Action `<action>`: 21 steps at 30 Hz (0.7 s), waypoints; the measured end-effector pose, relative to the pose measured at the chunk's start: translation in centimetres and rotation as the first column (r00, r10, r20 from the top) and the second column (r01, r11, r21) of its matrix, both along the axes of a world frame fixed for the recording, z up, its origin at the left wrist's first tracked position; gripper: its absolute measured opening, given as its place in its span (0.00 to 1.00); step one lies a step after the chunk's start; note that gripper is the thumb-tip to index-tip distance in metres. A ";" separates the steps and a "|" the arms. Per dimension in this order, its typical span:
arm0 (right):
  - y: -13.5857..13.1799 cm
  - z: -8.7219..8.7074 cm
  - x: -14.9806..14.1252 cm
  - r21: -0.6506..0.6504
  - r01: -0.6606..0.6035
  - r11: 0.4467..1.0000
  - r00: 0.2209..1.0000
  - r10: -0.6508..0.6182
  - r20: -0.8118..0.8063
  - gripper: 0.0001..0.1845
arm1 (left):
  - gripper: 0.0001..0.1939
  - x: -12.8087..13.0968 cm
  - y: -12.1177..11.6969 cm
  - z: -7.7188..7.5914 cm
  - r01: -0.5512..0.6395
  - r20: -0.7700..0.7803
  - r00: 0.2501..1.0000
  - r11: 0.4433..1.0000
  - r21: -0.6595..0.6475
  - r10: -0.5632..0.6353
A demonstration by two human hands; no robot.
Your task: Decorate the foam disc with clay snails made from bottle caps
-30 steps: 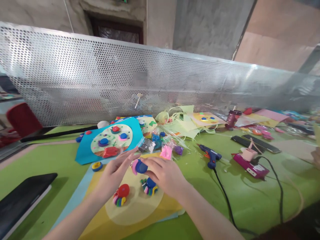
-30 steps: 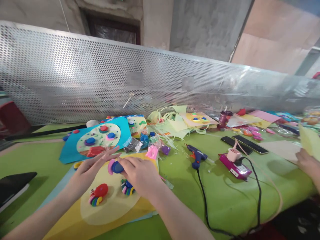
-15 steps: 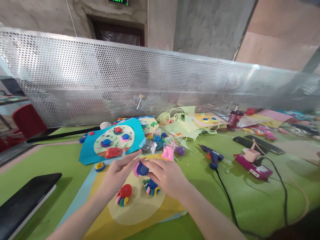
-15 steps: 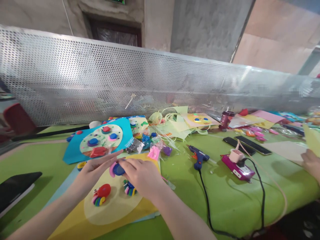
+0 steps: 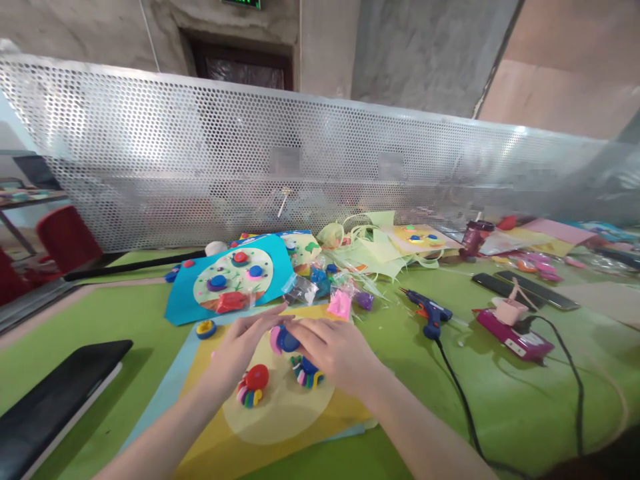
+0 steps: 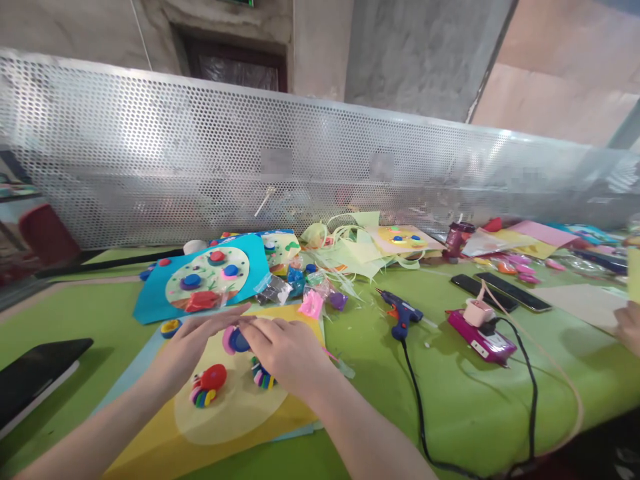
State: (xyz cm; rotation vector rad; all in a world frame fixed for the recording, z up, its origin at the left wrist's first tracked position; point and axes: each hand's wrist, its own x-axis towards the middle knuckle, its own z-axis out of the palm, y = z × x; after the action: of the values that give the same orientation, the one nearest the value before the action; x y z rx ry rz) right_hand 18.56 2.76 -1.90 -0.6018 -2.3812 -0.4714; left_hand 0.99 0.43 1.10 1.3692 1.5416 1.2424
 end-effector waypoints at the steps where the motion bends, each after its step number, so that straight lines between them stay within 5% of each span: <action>1: 0.0 0.0 0.0 0.010 0.001 1.000 1.000 -0.001 0.001 0.17 | 0.17 0.0 0.1 -0.1 0.002 0.001 1.000 1.000 0.001 -0.002; 17: -0.2 0.2 -0.1 -0.016 0.014 1.000 1.000 -0.014 0.016 0.16 | 0.19 -0.4 0.4 -0.8 0.052 -0.197 0.980 0.992 0.113 -0.028; 21: -0.2 0.5 -0.1 -0.128 0.062 0.990 0.997 -0.068 -0.043 0.15 | 0.17 -0.8 0.2 -0.7 0.098 -0.416 0.908 0.948 0.303 0.039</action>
State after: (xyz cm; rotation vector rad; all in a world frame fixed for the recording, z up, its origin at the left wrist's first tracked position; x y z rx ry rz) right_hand 18.48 2.52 -1.42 -0.7419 -2.3650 -0.3325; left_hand 0.16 0.61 0.38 1.9671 1.6382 1.2749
